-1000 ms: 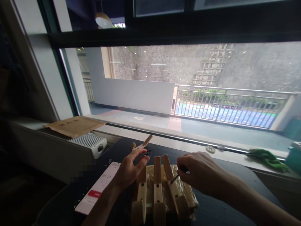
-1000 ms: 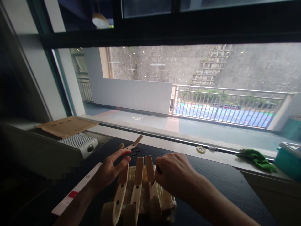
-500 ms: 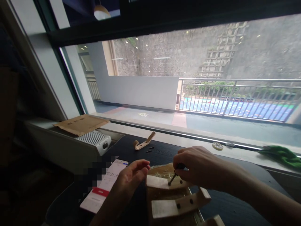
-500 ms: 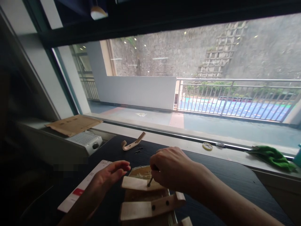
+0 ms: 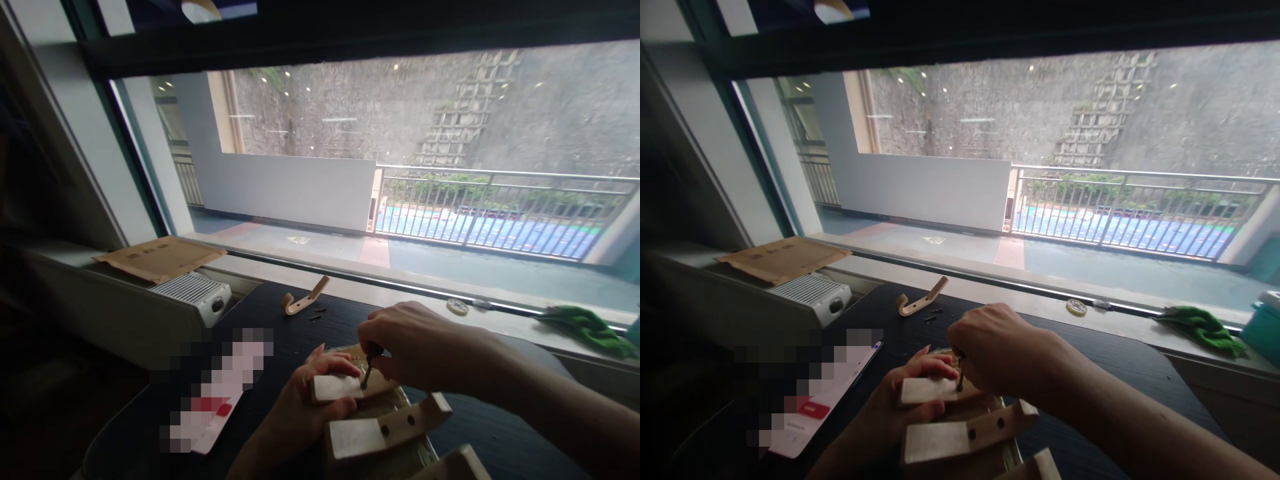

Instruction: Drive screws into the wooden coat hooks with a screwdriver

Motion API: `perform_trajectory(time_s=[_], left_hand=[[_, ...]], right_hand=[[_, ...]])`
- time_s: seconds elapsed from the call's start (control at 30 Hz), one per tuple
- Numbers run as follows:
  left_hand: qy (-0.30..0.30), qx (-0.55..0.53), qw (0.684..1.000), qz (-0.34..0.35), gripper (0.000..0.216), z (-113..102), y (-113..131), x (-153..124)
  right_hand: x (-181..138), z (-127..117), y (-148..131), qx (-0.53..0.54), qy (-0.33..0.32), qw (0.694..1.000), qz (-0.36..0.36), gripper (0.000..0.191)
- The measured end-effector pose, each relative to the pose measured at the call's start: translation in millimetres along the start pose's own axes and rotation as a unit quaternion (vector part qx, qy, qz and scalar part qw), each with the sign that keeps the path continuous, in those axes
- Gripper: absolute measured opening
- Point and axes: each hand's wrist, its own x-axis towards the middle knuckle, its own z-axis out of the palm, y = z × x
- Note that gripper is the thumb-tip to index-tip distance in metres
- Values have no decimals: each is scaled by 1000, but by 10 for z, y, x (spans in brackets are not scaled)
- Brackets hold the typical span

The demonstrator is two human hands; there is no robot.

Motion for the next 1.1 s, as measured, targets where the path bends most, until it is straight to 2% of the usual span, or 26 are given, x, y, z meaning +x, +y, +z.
perform_trajectory(time_s=[0.2,0.4,0.57,0.67,0.8,1.1], left_hand=[[14,8,1000,8,29,53,-51,-4],[32,18,999,8,29,75,-72,-1],[37,28,999,7,27,93,-45,-20],[28,50,998,3,28,91,0,-28],[23,59,998,2,28,91,29,-23],[35,43,998,7,27,91,15,-21]], right_hand=[[28,36,43,2,9,1000,26,15],[-38,61,96,35,20,995,90,8],[-97,2,76,21,22,998,46,18],[-96,-44,84,32,26,999,14,9],[-78,-38,92,49,11,999,-9,10],[-45,92,35,24,57,997,50,18]])
